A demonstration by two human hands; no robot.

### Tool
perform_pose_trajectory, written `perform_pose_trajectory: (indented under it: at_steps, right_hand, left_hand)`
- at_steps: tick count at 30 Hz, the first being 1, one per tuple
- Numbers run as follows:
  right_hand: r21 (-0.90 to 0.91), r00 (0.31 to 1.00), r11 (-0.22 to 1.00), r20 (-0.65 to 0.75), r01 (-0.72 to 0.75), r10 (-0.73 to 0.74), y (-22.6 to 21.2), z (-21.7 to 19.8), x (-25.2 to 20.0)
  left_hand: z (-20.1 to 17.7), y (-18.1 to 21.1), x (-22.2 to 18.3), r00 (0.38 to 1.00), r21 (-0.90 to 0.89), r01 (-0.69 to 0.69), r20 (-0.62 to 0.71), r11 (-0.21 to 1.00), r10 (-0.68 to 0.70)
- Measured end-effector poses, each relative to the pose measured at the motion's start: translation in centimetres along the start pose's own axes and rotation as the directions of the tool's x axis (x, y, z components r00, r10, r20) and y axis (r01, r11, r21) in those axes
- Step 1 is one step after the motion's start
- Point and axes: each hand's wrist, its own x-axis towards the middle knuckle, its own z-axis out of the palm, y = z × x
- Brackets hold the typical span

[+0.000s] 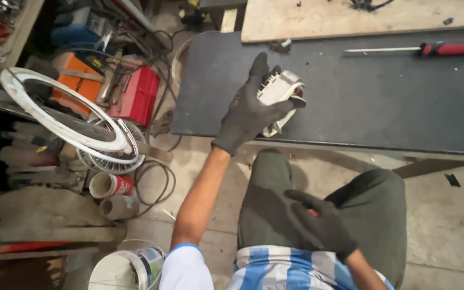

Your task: Repairing an electric motor by handling the stator housing and copper wire coils

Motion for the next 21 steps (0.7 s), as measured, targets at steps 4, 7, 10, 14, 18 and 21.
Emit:
perform_pose_trajectory:
  at_steps: [4, 7, 10, 14, 18, 21]
  right_hand:
    - [0.597, 0.983, 0.783, 0.061, -0.177, 0.176, 4.8, -2.3, -1.0]
    - [0.616, 0.983, 0.766, 0.095, -0.184, 0.16, 4.0, -3.5, -2.3]
    - [0.519, 0.982, 0.837, 0.156, -0.172, 0.105, 3.3, -3.2, -3.5]
    - [0.43, 0.989, 0.902, 0.118, 0.034, -0.094, 1.9, -2.6, -4.4]
    - [0.616, 0.987, 0.784, 0.16, -0.075, -0.031, 2.2, -1.8, -3.6]
    - [0.643, 0.992, 0.758, 0.021, -0.11, 0.127, 1.5, -2.0, -3.4]
  left_hand:
    - [1.0, -0.1, -0.2, 0.991, -0.359, -0.046, -0.134, 0.932, -0.002]
    - [1.0, -0.1, -0.1, 0.988, -0.452, -0.044, -0.149, 0.891, -0.027]
    - [-0.1, 1.7, 0.0, 0.976, -0.282, -0.054, -0.218, 0.958, -0.009]
    - [-0.2, 3.8, -0.6, 0.958, -0.093, -0.028, -0.288, 0.995, 0.0]
    - [-0.5, 1.8, 0.1, 0.975, -0.116, 0.047, -0.21, 0.992, -0.071]
    - [-1.5, 1.2, 0.4, 0.981, -0.168, 0.107, -0.144, 0.98, -0.132]
